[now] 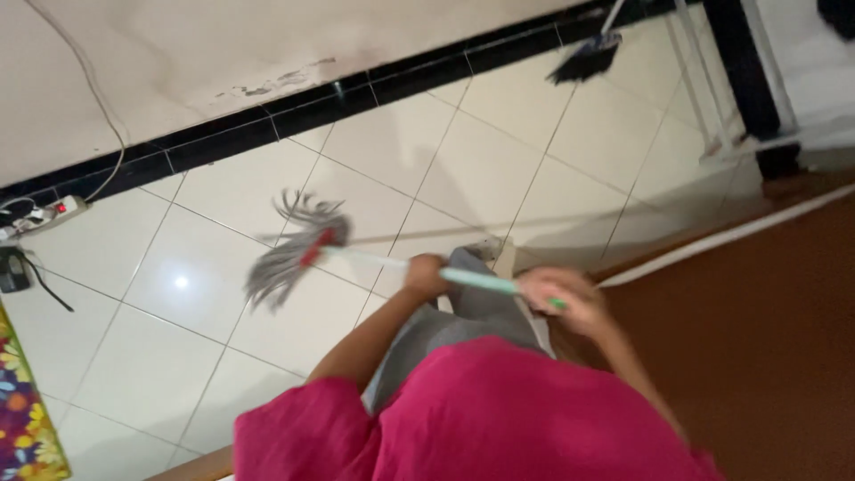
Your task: The person mops a tiled floor with a mop held in both hands, passing the mop from hand to hand as needed to clean the entire floor.
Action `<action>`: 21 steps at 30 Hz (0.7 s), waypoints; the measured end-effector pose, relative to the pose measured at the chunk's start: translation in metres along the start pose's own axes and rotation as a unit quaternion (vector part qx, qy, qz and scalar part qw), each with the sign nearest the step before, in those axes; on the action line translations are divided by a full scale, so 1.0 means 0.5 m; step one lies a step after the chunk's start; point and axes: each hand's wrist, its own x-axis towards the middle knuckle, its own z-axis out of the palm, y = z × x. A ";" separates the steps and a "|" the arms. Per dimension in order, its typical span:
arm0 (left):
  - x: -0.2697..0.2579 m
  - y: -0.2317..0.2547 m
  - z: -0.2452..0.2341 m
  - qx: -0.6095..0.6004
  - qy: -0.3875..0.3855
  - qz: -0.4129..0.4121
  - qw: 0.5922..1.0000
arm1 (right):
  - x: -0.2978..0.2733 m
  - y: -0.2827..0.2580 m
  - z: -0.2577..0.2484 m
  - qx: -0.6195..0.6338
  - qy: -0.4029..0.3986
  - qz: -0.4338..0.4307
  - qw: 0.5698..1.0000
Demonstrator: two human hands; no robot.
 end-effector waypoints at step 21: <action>0.025 0.385 0.093 0.056 -0.179 0.219 0.957 | -0.162 -0.313 0.044 0.013 0.181 -0.166 0.969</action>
